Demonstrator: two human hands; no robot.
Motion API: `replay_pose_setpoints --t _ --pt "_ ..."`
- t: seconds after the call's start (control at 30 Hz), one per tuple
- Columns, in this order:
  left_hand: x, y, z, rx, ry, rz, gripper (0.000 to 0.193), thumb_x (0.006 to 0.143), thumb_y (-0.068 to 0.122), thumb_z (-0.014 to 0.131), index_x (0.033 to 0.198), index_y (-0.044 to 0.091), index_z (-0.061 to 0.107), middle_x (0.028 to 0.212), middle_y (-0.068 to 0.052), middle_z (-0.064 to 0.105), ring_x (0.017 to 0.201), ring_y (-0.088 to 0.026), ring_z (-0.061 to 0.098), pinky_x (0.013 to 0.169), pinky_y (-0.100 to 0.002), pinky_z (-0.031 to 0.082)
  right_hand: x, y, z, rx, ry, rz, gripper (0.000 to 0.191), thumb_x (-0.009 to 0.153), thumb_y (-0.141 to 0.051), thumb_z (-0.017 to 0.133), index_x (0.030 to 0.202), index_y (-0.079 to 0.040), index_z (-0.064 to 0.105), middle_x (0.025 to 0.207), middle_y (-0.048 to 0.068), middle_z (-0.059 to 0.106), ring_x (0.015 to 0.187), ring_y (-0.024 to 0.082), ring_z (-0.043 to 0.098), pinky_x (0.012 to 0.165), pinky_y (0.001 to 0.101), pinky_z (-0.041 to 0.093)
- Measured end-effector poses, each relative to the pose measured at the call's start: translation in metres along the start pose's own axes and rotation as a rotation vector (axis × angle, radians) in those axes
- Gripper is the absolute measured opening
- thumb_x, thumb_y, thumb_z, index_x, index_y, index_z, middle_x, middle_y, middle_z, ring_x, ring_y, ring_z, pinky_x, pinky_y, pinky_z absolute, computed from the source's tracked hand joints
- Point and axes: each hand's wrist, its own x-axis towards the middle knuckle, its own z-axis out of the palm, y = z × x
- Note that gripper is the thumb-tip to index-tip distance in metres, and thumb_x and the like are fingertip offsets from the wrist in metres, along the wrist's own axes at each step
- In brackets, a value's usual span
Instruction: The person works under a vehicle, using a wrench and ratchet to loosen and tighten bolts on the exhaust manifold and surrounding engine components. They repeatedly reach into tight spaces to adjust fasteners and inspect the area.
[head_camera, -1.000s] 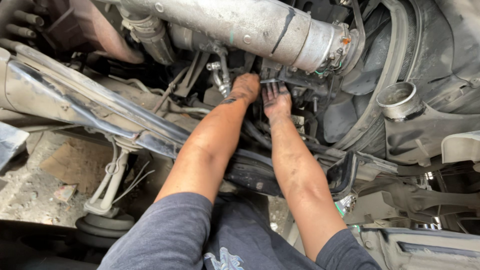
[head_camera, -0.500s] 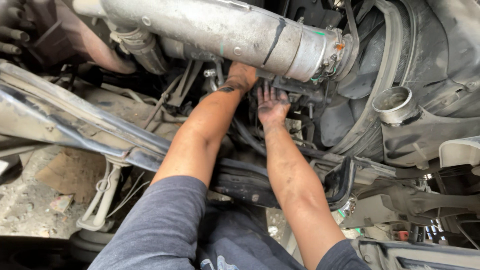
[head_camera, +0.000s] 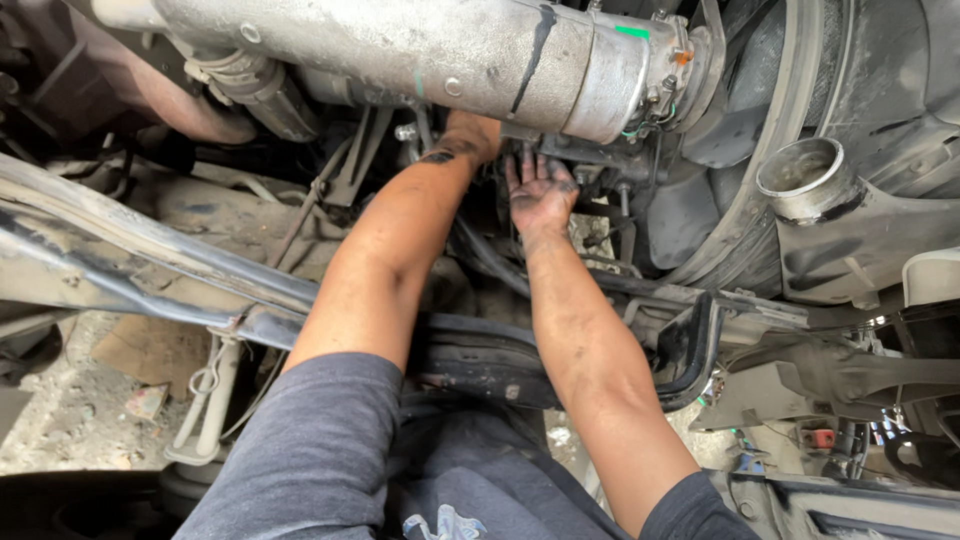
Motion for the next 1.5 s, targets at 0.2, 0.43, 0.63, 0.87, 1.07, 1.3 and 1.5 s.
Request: replay_pose_setpoints --t 0.2,0.43,0.63,0.87,1.07,1.3,1.5 --pt "0.007 -0.012 0.004 -0.051 -0.049 -0.026 0.050 0.100 0.038 0.046 0.137 0.007 0.060 0.145 -0.020 0.054 0.137 -0.038 0.047 0.112 -0.051 0.033 0.003 -0.006 0.005 0.068 0.070 -0.010 0.042 0.097 -0.023 0.042 0.128 0.001 0.057 0.139 0.014 0.057 0.131 0.031 0.053 0.113 0.0531 0.043" --pt "0.018 0.002 0.020 -0.092 0.191 -0.009 0.053 0.099 0.040 0.045 0.137 0.007 0.059 0.146 -0.020 0.052 0.137 -0.038 0.045 0.111 -0.051 0.031 0.007 -0.008 0.014 0.246 0.071 -0.052 0.042 0.097 -0.018 0.044 0.128 0.008 0.055 0.138 0.018 0.056 0.133 0.033 0.052 0.117 0.0528 0.044" --pt "0.011 0.009 0.004 -0.145 0.012 -0.024 0.052 0.098 0.040 0.046 0.138 0.009 0.059 0.147 -0.019 0.051 0.138 -0.037 0.045 0.111 -0.050 0.033 0.006 -0.006 0.011 0.156 0.011 -0.053 0.043 0.098 -0.025 0.044 0.131 0.000 0.055 0.137 0.013 0.056 0.131 0.031 0.051 0.117 0.0550 0.038" --pt "0.005 0.009 -0.019 -0.125 -0.150 -0.006 0.050 0.097 0.037 0.048 0.137 0.010 0.061 0.146 -0.019 0.053 0.137 -0.037 0.047 0.111 -0.048 0.035 0.004 -0.007 0.007 0.117 -0.002 -0.023 0.046 0.099 -0.028 0.045 0.136 -0.003 0.054 0.147 0.010 0.054 0.138 0.030 0.047 0.118 0.0554 0.037" --pt "0.019 0.006 -0.010 -0.112 -0.175 0.004 0.049 0.096 0.035 0.049 0.136 0.011 0.062 0.146 -0.019 0.054 0.137 -0.036 0.048 0.112 -0.047 0.037 -0.007 -0.007 0.012 0.087 -0.064 -0.017 0.051 0.098 -0.029 0.044 0.144 -0.008 0.049 0.153 0.006 0.048 0.142 0.029 0.045 0.120 0.0572 0.033" --pt "0.008 0.011 -0.009 -0.134 -0.186 0.005 0.047 0.094 0.031 0.050 0.135 0.011 0.063 0.145 -0.018 0.055 0.136 -0.036 0.050 0.112 -0.046 0.039 -0.014 -0.006 0.012 0.082 -0.090 0.028 0.058 0.099 -0.035 0.044 0.154 -0.015 0.039 0.160 0.007 0.038 0.149 0.032 0.036 0.121 0.0574 0.026" --pt "-0.002 0.000 -0.030 -0.141 -0.321 0.009 0.046 0.093 0.029 0.051 0.134 0.012 0.064 0.144 -0.018 0.057 0.135 -0.035 0.051 0.112 -0.045 0.041 -0.009 -0.005 0.009 0.102 -0.102 0.054 0.054 0.100 -0.035 0.044 0.150 -0.013 0.041 0.162 0.005 0.036 0.150 0.032 0.033 0.122 0.0606 0.026"
